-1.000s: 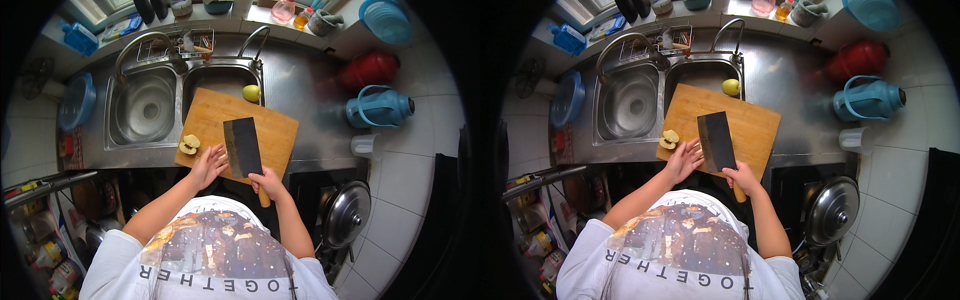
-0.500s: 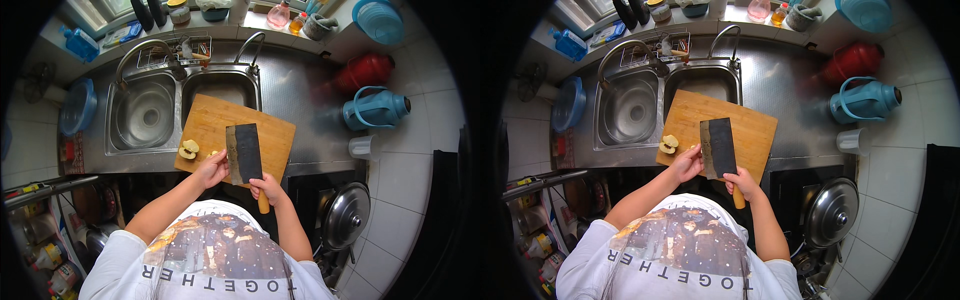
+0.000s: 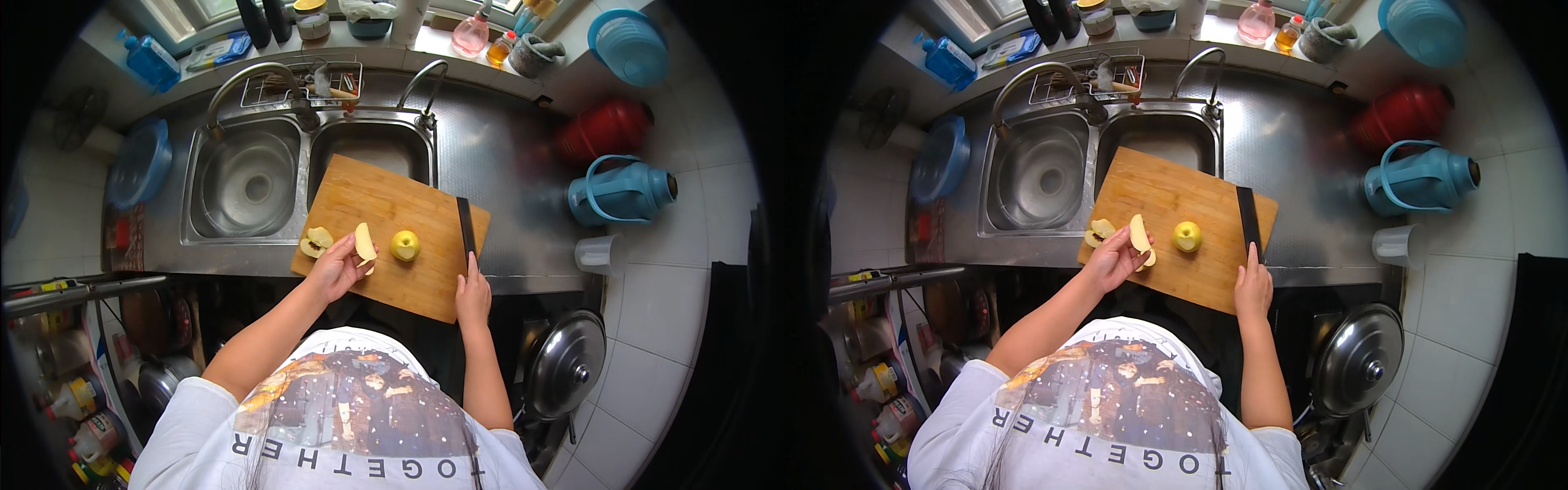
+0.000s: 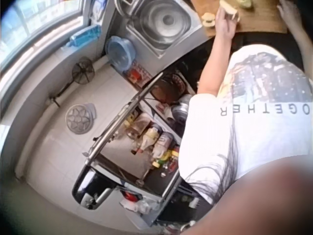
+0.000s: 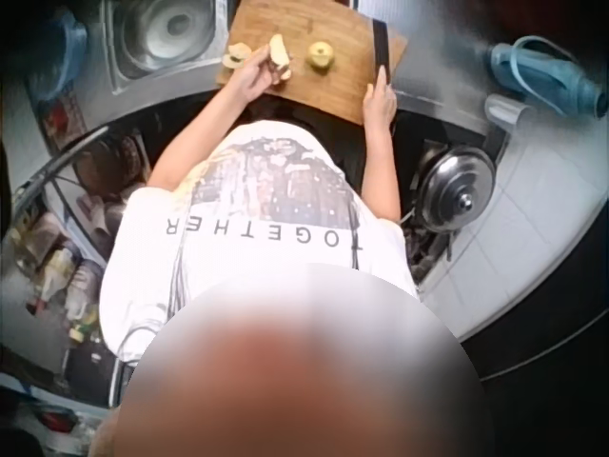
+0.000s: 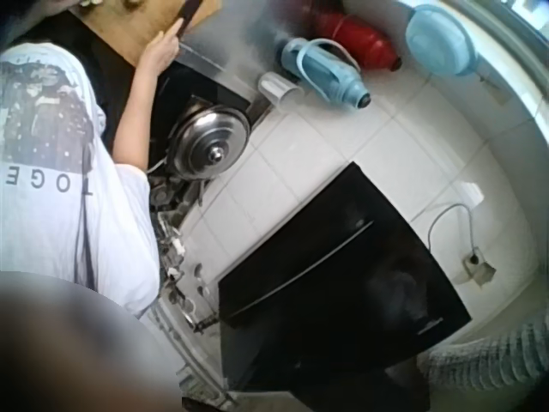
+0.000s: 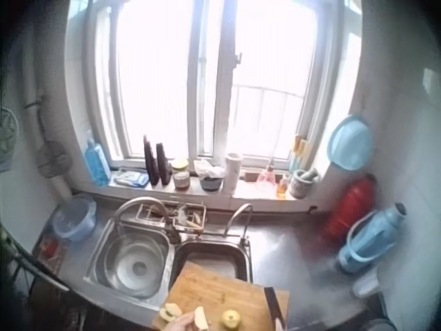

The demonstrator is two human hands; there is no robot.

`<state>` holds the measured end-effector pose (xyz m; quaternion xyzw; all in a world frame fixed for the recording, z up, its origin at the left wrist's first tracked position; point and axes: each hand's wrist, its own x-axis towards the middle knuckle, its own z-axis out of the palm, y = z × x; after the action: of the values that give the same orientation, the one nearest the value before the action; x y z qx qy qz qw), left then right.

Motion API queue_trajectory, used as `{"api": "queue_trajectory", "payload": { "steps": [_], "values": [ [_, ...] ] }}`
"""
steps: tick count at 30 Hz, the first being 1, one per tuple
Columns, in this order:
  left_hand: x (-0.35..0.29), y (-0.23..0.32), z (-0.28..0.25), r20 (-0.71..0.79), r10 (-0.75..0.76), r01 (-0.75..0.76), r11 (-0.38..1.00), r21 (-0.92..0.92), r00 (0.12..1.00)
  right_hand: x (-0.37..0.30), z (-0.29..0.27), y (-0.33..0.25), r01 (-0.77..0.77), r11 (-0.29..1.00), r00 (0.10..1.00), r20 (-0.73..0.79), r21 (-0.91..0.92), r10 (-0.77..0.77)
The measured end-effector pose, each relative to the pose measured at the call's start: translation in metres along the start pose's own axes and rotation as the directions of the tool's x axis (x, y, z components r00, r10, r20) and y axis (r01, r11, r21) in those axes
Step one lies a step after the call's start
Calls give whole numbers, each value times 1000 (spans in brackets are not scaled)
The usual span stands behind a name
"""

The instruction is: The person retrieves apples from a refrigerator, washes them in a sink, and then uses a knife to cut them on a wooden cutting board. The person slices the apples into halves and quarters, removing the cores.

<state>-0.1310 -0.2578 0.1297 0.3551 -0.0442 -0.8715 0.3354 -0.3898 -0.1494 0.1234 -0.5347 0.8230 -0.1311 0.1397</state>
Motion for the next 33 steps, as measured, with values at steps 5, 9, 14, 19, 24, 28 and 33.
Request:
{"api": "queue_trajectory", "payload": {
  "steps": [5,9,14,19,24,28,33],
  "values": [
    [-13,16,14,11,22,-22,1000,0,1000,-6,36,24,-35,960,999,-11,-277,34],
    [-16,34,17,58,23,-22,1000,-14,998,-4,52,30,-107,950,993,14,-292,116],
    [-8,60,15,91,20,-25,998,53,996,-11,37,7,-138,942,989,1,-307,146],
    [22,78,10,-47,58,-32,905,424,997,-15,20,-17,-72,985,986,-160,-156,46],
    [44,74,27,-28,-68,73,890,450,997,11,17,-92,-136,599,991,116,789,73],
    [52,62,42,29,-180,159,927,339,983,38,2,-157,-71,588,997,52,806,49],
    [45,71,56,0,-210,155,720,676,978,51,20,-145,-74,686,994,-6,724,113]
  ]
}}
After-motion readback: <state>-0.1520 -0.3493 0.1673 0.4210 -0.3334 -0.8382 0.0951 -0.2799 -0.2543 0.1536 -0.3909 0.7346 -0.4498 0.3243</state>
